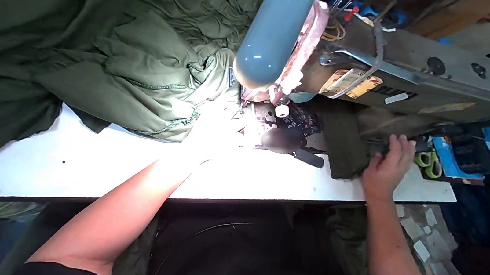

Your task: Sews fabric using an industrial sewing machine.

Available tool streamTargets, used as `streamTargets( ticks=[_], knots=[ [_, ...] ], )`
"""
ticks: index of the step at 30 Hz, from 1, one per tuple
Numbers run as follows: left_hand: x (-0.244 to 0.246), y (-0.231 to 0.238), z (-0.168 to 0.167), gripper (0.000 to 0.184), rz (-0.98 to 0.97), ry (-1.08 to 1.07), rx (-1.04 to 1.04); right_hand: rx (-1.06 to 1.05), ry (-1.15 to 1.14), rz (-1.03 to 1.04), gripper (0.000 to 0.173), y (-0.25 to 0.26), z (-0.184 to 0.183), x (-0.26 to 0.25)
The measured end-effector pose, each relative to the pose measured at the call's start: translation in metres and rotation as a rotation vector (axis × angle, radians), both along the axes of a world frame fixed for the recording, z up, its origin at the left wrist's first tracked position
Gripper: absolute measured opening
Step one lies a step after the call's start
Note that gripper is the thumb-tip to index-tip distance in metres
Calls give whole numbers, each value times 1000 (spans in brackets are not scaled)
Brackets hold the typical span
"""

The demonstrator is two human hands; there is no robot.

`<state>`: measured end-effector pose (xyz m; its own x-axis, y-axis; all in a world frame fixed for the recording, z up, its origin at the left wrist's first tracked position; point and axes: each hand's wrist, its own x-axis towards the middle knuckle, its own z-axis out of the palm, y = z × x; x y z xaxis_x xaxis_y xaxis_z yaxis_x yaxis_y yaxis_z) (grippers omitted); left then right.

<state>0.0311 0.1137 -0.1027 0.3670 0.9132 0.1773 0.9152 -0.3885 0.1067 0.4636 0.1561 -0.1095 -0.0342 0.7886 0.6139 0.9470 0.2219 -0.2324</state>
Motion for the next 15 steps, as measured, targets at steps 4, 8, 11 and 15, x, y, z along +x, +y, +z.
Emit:
streamTargets(
  ticks=[4,8,11,15],
  knots=[
    [0,-1,3,55,1,-7,-13,72,37,29,51,-2,-6,-1],
    [2,-3,5,51,-8,-68,32,-5,3,-46,41,-6,-2,-6],
    [1,-3,5,53,-1,-18,1,-324,-29,-124,32,-8,12,-19],
    [3,-4,10,51,7,-31,-1,-249,-10,-98,33,-8,7,-15]
  ],
)
